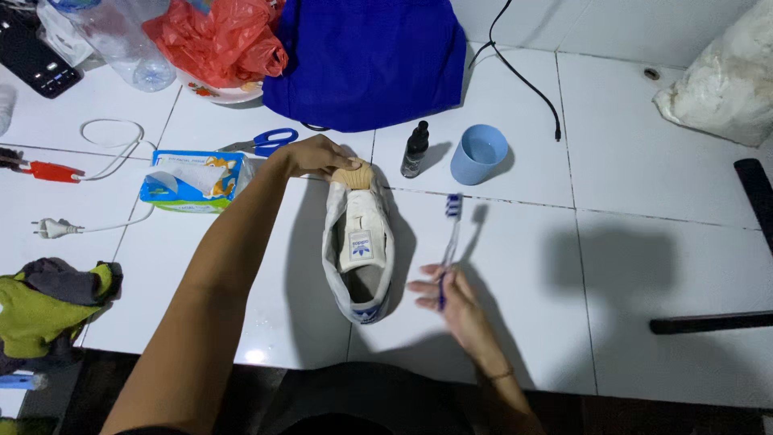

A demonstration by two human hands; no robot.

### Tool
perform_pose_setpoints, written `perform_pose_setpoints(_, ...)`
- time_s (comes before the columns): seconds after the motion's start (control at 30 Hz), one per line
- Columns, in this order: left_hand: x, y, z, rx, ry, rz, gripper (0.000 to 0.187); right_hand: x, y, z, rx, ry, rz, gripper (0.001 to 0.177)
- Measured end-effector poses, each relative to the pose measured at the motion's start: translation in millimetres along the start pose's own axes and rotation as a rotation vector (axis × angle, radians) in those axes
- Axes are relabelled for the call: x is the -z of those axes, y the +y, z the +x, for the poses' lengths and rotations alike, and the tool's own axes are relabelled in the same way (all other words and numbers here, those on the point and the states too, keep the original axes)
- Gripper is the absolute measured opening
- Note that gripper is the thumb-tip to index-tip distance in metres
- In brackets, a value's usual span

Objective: The person cleans a shoe by applying a white substance with a toothbrush, wiping the surface with tissues, and brushing the heel and sides.

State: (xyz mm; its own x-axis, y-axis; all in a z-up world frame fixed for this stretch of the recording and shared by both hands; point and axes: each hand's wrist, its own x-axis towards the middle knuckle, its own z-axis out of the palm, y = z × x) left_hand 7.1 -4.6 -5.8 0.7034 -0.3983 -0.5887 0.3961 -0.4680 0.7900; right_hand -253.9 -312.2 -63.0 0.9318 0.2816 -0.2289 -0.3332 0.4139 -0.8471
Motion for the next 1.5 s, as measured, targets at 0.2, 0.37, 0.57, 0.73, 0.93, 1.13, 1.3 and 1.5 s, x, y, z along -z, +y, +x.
perform_pose_setpoints(0.2, -11.7, -3.3, 5.6, -0.104, 0.172, 0.076, 0.035, 3.1, -100.3, 36.1, 0.481, 0.648, -0.977, 0.029)
perform_pose_setpoints(0.37, -9.7, -5.3, 0.1, -0.253, 0.461, 0.156, 0.044, 18.2, -124.6, 103.2, 0.467, 0.846, -1.494, 0.030)
perform_pose_setpoints(0.57, -40.5, -37.9, -67.8, -0.498, 0.736, 0.049, 0.019, 26.0, -135.4, 139.7, 0.375, 0.822, -1.768, 0.032)
perform_pose_setpoints(0.73, -72.6, -78.7, -133.5, -0.393, 0.657, 0.020, 0.016, 17.9, -139.4, 129.0, 0.199, 0.772, -1.825, 0.038)
perform_pose_setpoints(0.93, -9.9, -111.9, -182.3, -0.567, 1.185, 0.648, 0.037, -14.9, -155.6, 104.8, 0.392, 0.791, -1.803, 0.037)
perform_pose_setpoints(1.13, 83.8, -123.0, -198.2, -0.101, 1.110, 1.176, 0.060, -56.5, -158.5, 85.0, 1.086, 0.629, -1.584, 0.044)
perform_pose_setpoints(1.3, 129.8, -100.0, -190.5, -0.100, 1.009, 1.444, 0.019, -89.4, -161.4, 68.8, 1.094, 0.515, -1.456, 0.044)
perform_pose_setpoints(1.5, 108.0, 11.0, -234.4, -0.322, 0.973, 1.721, 0.017, -121.3, -137.0, 75.5, 1.140, 0.260, -1.388, 0.037)
